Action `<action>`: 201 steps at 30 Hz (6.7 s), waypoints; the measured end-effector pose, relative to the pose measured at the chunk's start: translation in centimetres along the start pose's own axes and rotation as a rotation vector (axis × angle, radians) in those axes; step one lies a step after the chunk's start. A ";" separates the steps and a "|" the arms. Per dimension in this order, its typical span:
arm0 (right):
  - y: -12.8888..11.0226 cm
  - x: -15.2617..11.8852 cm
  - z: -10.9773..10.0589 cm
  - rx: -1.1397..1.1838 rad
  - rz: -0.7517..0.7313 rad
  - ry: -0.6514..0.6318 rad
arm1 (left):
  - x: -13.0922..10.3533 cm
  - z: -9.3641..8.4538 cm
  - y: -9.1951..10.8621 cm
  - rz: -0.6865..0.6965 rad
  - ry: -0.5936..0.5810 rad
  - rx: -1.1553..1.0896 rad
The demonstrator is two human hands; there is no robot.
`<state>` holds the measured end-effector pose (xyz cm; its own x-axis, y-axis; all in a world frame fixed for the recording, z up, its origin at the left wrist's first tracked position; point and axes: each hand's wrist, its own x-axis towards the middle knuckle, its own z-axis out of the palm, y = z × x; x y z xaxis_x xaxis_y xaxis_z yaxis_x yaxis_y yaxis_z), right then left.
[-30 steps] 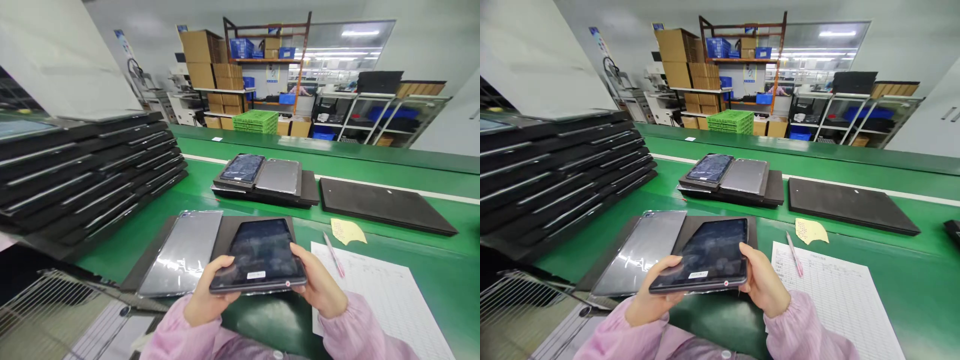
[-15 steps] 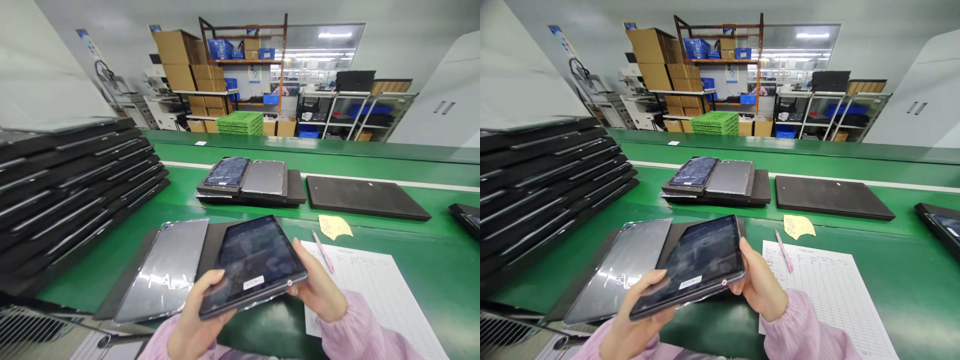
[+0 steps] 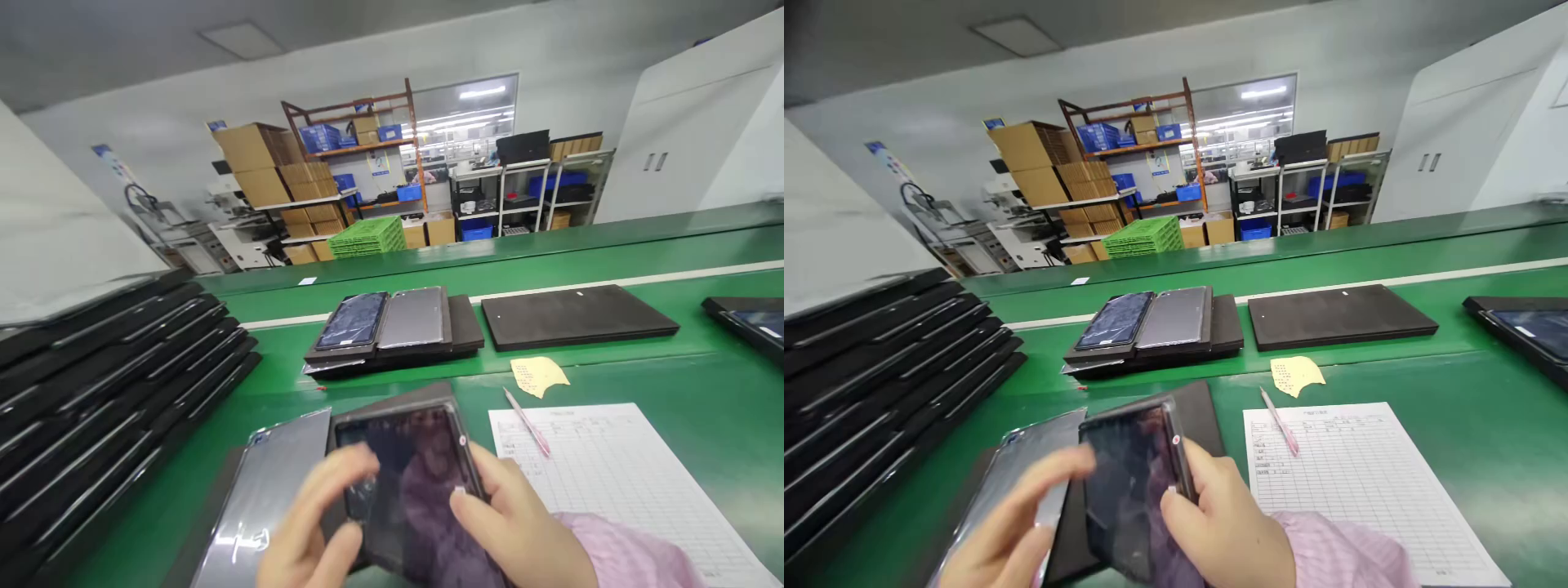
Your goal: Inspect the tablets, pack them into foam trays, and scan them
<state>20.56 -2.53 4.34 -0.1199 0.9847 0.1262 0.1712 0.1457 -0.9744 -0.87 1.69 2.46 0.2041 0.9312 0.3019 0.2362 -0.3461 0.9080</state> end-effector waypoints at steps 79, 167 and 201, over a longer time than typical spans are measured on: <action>0.0 1.2 1.3 -0.172 -0.093 -0.188 | 5.5 3.5 -4.0 0.017 0.055 0.040; 4.5 3.3 1.6 0.333 0.277 0.051 | 15.6 6.6 -5.0 0.073 -0.556 0.299; 4.4 2.8 1.3 0.259 0.299 0.044 | 15.5 6.1 -4.6 0.114 -0.539 0.439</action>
<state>19.66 0.73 0.13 -0.0593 0.9841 -0.1673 -0.0608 -0.1709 -0.9834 7.00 17.00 1.24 0.6664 0.7390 0.0992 0.5232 -0.5583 0.6439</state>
